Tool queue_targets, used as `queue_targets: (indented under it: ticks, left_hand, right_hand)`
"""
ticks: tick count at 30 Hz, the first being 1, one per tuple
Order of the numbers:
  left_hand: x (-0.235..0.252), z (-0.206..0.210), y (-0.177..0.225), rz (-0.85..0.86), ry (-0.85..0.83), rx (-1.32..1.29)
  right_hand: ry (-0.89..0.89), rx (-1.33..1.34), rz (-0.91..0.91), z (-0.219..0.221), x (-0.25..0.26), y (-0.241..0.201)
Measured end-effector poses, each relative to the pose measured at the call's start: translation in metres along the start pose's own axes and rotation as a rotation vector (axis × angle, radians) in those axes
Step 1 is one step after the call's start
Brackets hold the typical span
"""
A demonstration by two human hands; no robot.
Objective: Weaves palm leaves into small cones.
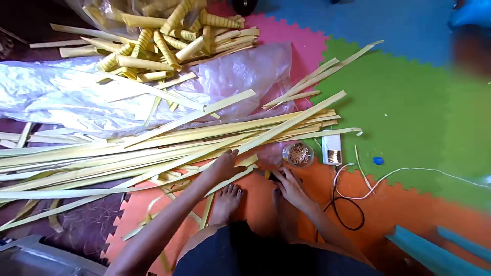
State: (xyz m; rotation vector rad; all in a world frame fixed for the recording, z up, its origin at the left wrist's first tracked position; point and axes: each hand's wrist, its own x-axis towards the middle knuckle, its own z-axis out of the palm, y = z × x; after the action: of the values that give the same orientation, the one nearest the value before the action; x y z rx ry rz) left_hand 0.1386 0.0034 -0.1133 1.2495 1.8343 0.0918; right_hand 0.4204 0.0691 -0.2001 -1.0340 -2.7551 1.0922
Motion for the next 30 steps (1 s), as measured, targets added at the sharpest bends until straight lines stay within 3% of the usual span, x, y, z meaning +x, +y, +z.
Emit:
queue_targets:
  ticks: [5,8,11,16,18,22,26,30]
  left_hand:
    - [0.054,0.038,-0.022,-0.086,0.14,0.282]
    - [0.065,0.034,-0.024,-0.035,0.09,0.324]
    - [0.051,0.032,-0.023,0.081,0.145,0.319]
    - [0.012,0.031,-0.017,0.442,0.464,0.126]
    - [-0.005,0.031,-0.015,0.529,0.447,0.023]
    - [-0.041,0.027,-0.027,0.579,0.366,-0.113]
    - [-0.076,0.01,-0.072,0.451,0.311,-0.148]
    - [-0.101,-0.008,-0.111,0.088,0.121,0.089]
  right_hand:
    - [-0.145,-0.13,0.097,0.011,0.005,0.011]
    - [-0.166,-0.061,0.131,0.003,0.011,0.0]
    - [-0.094,0.226,0.135,-0.01,0.017,-0.022]
    - [-0.137,1.01,0.348,-0.035,0.048,-0.064]
    - [-0.105,1.283,0.441,-0.042,0.058,-0.074]
    - [0.188,1.538,0.47,-0.049,0.067,-0.078]
    - [0.365,1.526,0.36,-0.068,0.064,-0.061]
    - [0.536,1.399,0.242,-0.101,0.06,-0.038]
